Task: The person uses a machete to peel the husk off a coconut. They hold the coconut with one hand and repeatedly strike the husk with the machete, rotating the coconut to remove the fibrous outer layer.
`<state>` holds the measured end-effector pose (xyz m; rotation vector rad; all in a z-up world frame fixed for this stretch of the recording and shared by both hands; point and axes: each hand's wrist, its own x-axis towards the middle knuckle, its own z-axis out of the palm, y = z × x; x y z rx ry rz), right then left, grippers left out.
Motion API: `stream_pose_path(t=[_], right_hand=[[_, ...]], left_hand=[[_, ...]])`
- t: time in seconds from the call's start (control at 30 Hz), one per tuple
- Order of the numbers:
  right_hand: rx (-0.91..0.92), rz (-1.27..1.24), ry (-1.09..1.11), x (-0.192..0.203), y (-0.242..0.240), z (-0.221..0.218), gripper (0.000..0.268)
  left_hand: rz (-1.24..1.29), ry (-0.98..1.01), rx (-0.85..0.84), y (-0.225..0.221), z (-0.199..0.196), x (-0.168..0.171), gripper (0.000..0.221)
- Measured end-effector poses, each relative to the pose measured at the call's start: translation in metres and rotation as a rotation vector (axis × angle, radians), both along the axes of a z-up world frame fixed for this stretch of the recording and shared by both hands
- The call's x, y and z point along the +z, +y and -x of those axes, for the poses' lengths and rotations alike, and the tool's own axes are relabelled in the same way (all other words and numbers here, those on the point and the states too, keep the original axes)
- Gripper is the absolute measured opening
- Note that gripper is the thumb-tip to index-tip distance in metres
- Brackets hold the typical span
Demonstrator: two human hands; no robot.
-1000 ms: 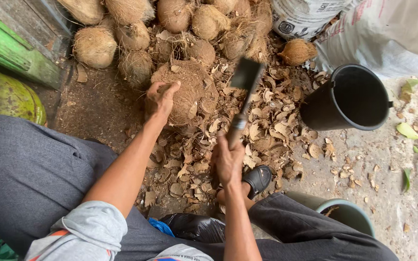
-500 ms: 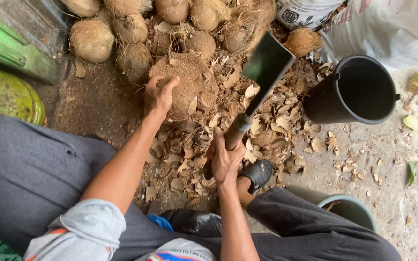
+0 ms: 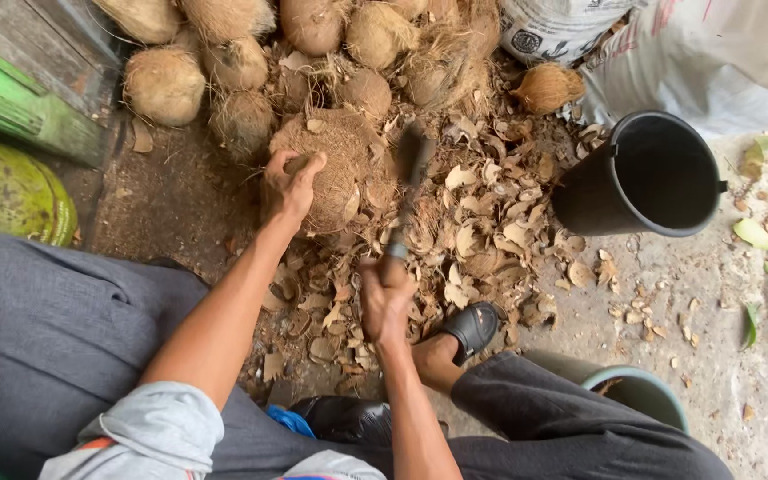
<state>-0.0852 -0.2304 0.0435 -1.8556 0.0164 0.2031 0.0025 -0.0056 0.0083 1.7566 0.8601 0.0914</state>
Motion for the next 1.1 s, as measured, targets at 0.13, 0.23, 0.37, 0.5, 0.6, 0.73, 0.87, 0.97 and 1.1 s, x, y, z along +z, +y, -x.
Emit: stream_pose_path(t=[0.13, 0.23, 0.37, 0.5, 0.6, 0.73, 0.87, 0.97, 1.1], right_hand=[[0.099, 0.142, 0.154, -0.006, 0.012, -0.002, 0.027], [0.059, -0.004, -0.023, -0.021, 0.004, 0.017, 0.038], [0.058, 0.192, 0.260, -0.056, -0.007, 0.011, 0.024], [0.173, 0.356, 0.095, -0.099, -0.014, -0.006, 0.030], [0.301, 0.228, -0.132, -0.110, -0.028, 0.037, 0.032], [0.147, -0.010, 0.481, -0.081, -0.001, 0.001, 0.034], [0.143, 0.042, 0.519, -0.047, 0.012, 0.014, 0.027], [0.181, 0.106, 0.420, -0.034, 0.019, 0.006, 0.027], [0.154, -0.058, 0.319, -0.027, 0.013, -0.006, 0.031]], left_hand=[[-0.098, 0.035, -0.017, 0.001, -0.002, 0.007, 0.067], [-0.019, 0.113, -0.027, -0.005, 0.011, -0.001, 0.064], [-0.044, 0.041, -0.007, -0.005, 0.004, -0.005, 0.064], [-0.058, -0.089, -0.012, 0.000, -0.006, -0.016, 0.066], [-0.042, -0.115, 0.036, -0.005, 0.039, -0.039, 0.083], [0.297, 0.034, 0.093, 0.021, 0.009, -0.029, 0.075], [0.362, -0.087, 0.119, 0.024, 0.025, -0.028, 0.082], [0.161, -0.107, 0.083, 0.026, 0.018, -0.017, 0.079], [0.240, -0.018, 0.216, 0.018, -0.005, -0.001, 0.060]])
